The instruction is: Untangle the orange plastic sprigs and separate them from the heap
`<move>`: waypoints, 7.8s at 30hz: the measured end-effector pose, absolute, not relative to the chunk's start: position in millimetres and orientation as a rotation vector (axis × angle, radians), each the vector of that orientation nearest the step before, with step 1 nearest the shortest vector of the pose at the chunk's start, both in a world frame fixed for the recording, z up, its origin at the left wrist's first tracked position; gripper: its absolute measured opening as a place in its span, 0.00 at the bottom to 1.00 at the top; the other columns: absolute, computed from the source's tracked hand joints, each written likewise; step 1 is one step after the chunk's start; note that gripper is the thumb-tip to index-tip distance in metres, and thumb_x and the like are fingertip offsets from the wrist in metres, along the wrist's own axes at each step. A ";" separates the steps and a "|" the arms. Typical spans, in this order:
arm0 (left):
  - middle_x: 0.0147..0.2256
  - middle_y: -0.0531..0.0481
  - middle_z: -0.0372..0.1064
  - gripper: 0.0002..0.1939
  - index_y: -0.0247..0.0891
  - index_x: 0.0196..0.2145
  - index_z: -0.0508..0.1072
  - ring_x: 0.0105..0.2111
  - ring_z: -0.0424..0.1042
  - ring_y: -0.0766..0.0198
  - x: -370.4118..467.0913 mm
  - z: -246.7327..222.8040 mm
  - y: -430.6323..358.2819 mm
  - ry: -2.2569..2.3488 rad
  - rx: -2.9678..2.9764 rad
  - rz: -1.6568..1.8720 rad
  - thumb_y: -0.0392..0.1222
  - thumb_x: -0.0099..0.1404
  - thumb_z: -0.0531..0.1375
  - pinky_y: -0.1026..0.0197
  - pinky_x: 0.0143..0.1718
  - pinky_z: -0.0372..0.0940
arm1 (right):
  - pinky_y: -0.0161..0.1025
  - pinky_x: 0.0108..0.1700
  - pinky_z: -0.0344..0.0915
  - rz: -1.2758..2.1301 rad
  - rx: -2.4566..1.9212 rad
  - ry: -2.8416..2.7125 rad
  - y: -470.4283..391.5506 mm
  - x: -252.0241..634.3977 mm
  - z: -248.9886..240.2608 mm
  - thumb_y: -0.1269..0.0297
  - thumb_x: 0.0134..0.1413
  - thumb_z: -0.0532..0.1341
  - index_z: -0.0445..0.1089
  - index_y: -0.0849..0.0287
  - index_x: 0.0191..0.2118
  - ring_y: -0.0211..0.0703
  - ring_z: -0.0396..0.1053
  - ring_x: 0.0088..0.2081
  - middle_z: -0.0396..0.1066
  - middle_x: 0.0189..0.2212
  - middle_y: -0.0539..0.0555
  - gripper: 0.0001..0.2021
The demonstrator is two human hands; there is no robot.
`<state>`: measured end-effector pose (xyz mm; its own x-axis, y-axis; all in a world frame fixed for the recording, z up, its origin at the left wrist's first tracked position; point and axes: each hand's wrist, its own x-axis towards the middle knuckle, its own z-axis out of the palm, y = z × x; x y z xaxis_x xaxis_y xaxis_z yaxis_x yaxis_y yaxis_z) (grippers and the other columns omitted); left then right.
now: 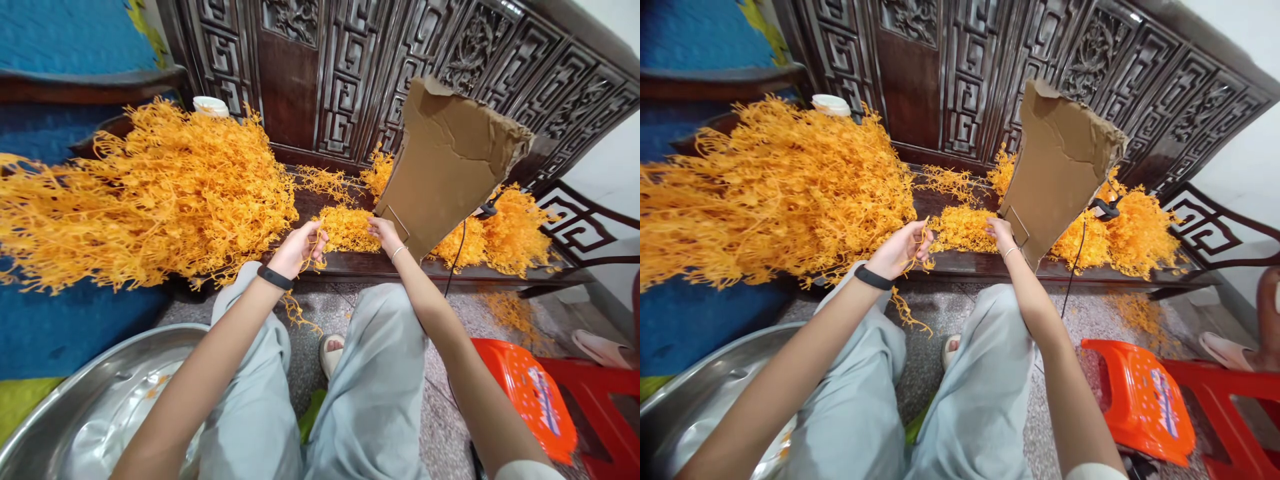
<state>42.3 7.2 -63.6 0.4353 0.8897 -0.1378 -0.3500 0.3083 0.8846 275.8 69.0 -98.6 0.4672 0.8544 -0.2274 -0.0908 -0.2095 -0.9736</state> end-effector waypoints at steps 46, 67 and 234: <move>0.07 0.56 0.41 0.33 0.35 0.07 0.54 0.06 0.43 0.75 40.1 -48.5 -1.3 0.383 0.724 0.876 0.43 0.70 0.41 0.71 0.06 0.43 | 0.36 0.36 0.61 1.872 -0.502 -1.542 -4.6 197.5 -52.7 0.57 0.53 0.62 0.61 0.61 0.27 0.35 0.66 0.29 0.63 0.21 0.47 0.14; 0.07 0.55 0.33 0.37 0.35 0.05 0.42 0.07 0.39 0.75 31.5 -45.9 -3.6 0.458 0.632 0.822 0.51 0.69 0.39 0.71 0.07 0.38 | 0.38 0.34 0.63 1.893 -0.527 -1.549 -11.3 183.2 -56.3 0.49 0.45 0.64 0.56 0.58 0.25 0.36 0.65 0.26 0.60 0.19 0.46 0.20; 0.23 0.51 0.62 0.08 0.34 0.26 0.67 0.19 0.60 0.71 44.9 -70.4 3.9 0.447 0.643 1.109 0.42 0.56 0.54 0.65 0.21 0.56 | 0.30 0.26 0.64 1.087 -1.406 -1.024 53.6 273.3 -82.7 0.73 0.50 0.57 0.66 0.60 0.38 0.30 0.65 0.21 0.70 0.23 0.49 0.08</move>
<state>44.9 3.9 -70.4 0.3885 0.9213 -0.0168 -0.6752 0.2970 0.6752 273.3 53.6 -82.7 0.2255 0.9702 -0.0883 0.0303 -0.0976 -0.9948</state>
